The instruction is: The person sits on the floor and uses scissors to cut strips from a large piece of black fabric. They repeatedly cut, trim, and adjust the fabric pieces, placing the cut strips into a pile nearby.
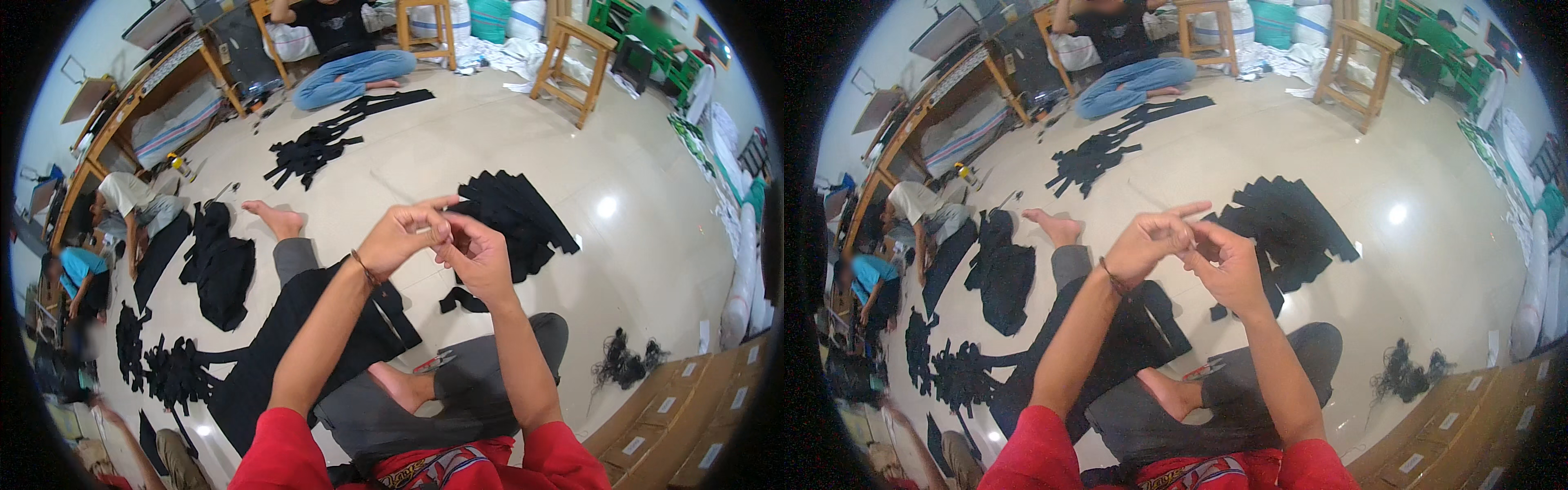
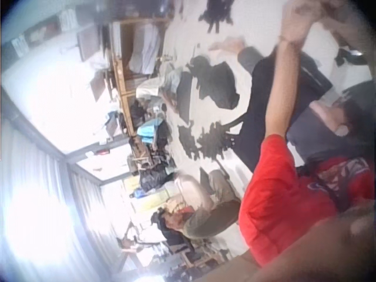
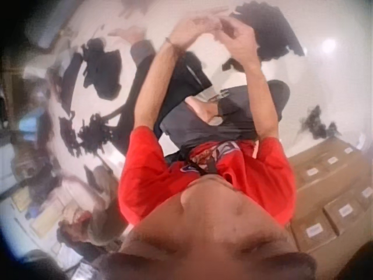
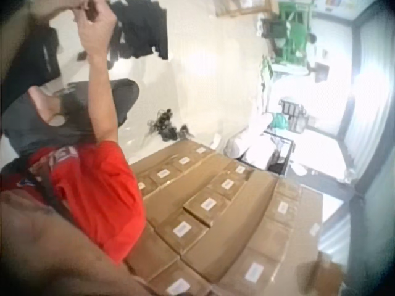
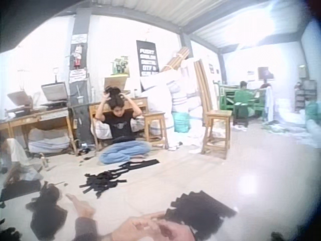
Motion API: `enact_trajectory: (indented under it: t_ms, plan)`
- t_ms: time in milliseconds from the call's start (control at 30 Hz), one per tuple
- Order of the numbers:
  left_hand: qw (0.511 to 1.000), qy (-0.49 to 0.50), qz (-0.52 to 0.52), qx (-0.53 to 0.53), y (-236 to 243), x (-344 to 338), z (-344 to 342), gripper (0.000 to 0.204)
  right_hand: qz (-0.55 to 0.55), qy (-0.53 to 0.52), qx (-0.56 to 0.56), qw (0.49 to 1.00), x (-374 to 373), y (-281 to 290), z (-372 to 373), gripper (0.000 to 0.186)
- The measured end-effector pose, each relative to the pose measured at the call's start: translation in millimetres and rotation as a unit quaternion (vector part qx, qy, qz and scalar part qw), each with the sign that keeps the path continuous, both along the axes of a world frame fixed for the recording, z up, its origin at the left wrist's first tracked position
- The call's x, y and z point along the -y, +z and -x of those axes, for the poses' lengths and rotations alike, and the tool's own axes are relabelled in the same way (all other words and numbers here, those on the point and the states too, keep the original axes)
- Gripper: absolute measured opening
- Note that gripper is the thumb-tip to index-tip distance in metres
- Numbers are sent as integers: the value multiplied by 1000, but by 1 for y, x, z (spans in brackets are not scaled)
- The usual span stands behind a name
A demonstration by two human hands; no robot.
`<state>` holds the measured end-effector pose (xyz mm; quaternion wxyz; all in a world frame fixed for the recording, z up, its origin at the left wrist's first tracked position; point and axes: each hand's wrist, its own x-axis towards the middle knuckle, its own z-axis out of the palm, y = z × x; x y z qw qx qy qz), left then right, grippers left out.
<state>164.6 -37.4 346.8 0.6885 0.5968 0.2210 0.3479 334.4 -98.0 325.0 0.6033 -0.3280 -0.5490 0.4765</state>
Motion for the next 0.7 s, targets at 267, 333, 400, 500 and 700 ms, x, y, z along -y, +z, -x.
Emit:
enact_trajectory:
  t_ms: [267,333,400,500,700]
  plan:
    - [995,-42,5,-91,-19,18,10,40,136,-114,130,976,32,-76,-133,10]
    - [994,-54,8,-99,-18,19,40,40,155,-165,205,952,55,-110,-218,11]
    - [991,-65,36,-110,-30,22,73,37,224,-234,298,898,101,-140,-314,9]
    - [988,4,41,-152,-40,36,136,50,354,-358,395,768,180,-160,-431,9]
    - [945,158,95,-270,-110,30,208,32,434,-501,434,610,333,-137,-556,11]
